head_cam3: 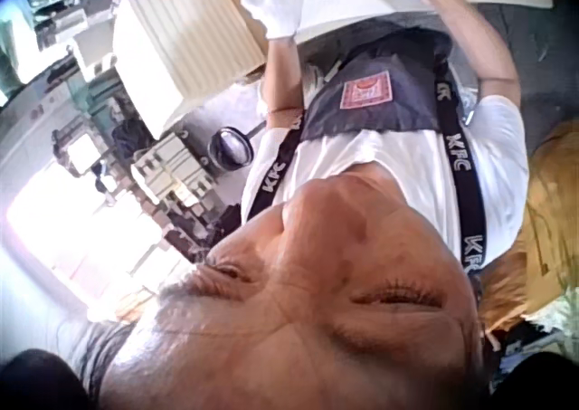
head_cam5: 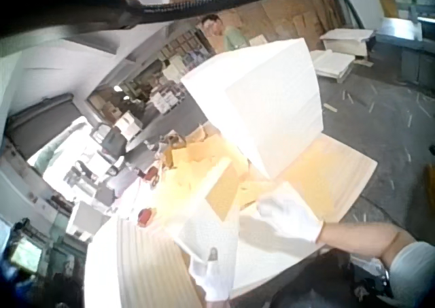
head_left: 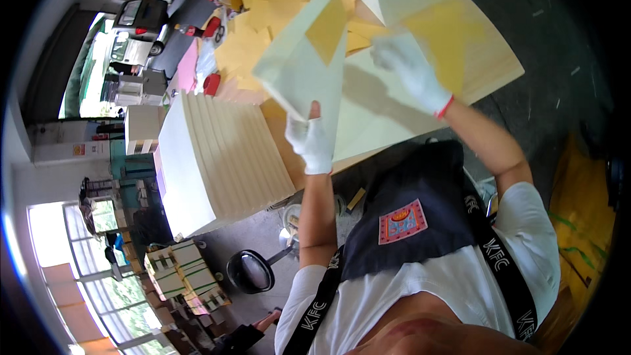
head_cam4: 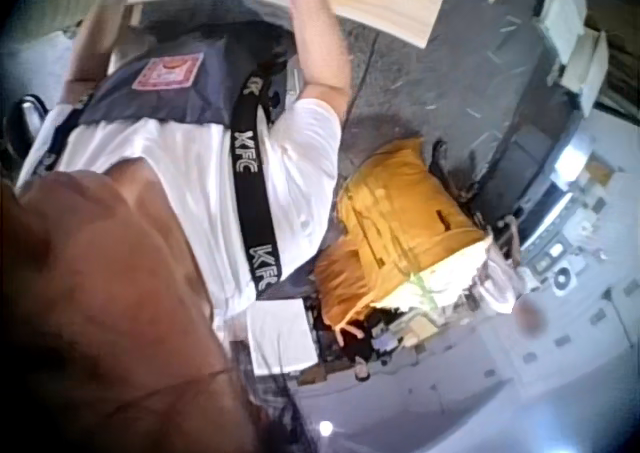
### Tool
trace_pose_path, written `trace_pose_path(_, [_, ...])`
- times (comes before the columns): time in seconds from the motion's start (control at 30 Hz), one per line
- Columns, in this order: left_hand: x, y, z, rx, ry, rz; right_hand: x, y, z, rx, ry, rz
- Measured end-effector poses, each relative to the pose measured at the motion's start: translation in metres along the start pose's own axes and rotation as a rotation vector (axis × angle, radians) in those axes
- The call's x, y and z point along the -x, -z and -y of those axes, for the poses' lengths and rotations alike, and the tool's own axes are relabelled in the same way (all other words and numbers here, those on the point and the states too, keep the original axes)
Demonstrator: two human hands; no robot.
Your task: The person assembles white paper boxes by folding flaps and inserting them into a stack. They repeatedly pick up flat sheets, fold them into box shapes, and place them into a growing pile on the table.
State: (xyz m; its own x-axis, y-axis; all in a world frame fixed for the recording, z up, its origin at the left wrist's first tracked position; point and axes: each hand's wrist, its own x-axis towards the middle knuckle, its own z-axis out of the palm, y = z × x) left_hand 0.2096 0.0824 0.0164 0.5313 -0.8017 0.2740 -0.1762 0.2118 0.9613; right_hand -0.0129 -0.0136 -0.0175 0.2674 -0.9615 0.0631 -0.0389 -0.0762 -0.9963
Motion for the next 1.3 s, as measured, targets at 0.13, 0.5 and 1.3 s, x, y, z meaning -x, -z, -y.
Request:
trace_pose_path(0.13, [-0.013, 0.053, -0.012, 0.119, -0.165, -0.054, 0.039, -0.078, -0.021, 0.691, 0.407, 0.187])
trace_pose_path(0.5, [-0.036, 0.123, 0.003, 0.343, -0.391, -0.235, 0.054, -0.22, -0.087, 1.159, 0.54, 0.063])
trace_pose_path(1.3, [-0.072, 0.147, 0.011, 0.526, -0.155, -0.172, 0.055, -0.22, -0.079, 1.27, 0.57, 0.055])
